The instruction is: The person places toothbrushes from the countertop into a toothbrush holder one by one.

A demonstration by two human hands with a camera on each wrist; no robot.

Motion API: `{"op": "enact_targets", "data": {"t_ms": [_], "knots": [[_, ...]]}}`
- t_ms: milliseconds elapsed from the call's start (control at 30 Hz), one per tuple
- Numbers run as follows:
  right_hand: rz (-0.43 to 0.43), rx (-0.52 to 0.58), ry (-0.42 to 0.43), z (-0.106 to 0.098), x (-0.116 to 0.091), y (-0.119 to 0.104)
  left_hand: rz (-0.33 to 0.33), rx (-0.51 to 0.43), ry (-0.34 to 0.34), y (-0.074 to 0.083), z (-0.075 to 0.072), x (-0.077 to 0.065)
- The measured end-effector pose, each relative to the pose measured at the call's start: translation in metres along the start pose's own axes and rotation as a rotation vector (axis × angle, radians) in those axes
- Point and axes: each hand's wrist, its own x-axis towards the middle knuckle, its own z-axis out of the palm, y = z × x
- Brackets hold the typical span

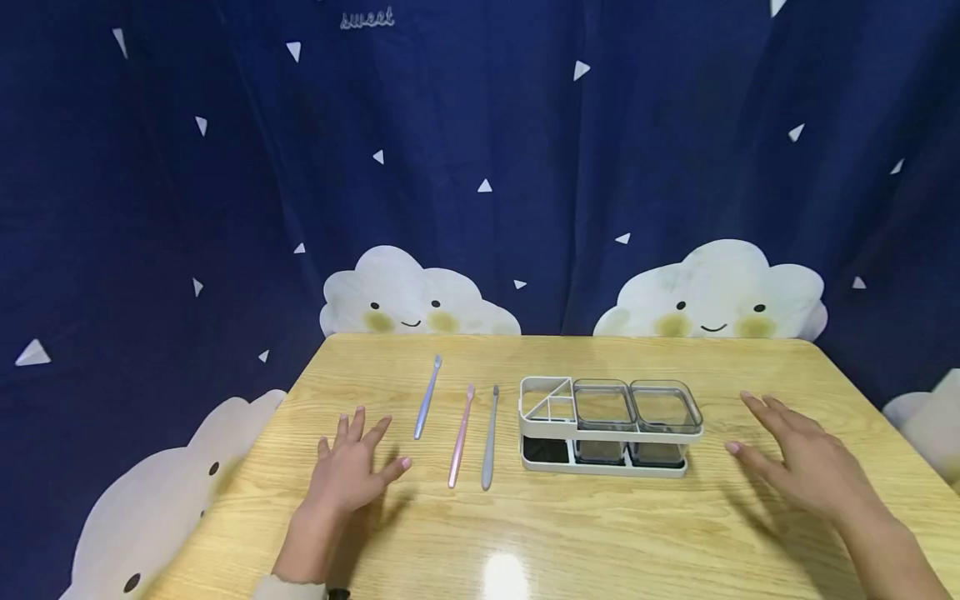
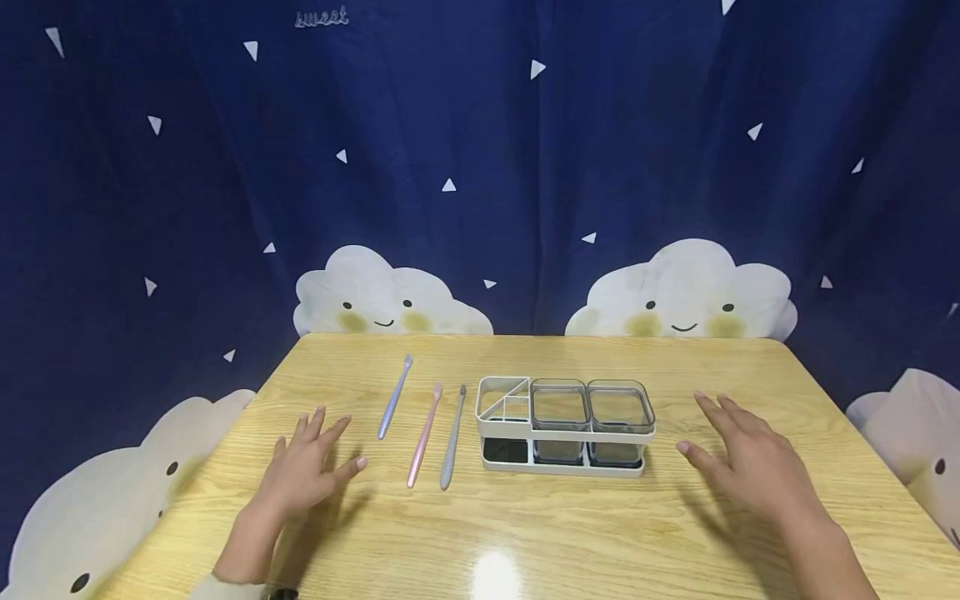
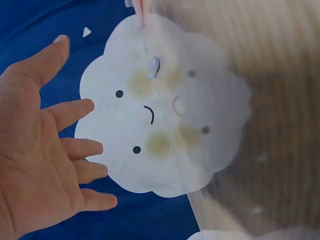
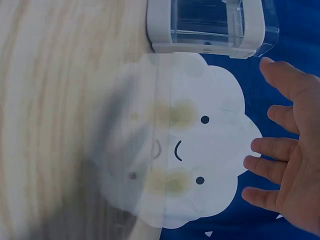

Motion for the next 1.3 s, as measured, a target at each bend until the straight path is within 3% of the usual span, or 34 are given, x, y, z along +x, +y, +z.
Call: {"op": "enact_targets", "data": {"t_ms": [200,333,633,1300], "knots": [[-0.068,0.137,0.017,-0.006,0.009,-0.002,0.024,-0.077,0.004,-0.004,0.001,0.007],[-0.069,0.205,0.015,-0.008,0.014,-0.005,0.043,-0.131,0.001,-0.006,0.001,0.011],[-0.042,0.279,0.018,-0.006,0.021,-0.013,0.037,-0.205,-0.050,-0.012,0.003,0.020],[-0.047,0.416,0.062,0.017,0.025,-0.016,0.104,-0.361,-0.046,-0.023,0.009,0.042]]}}
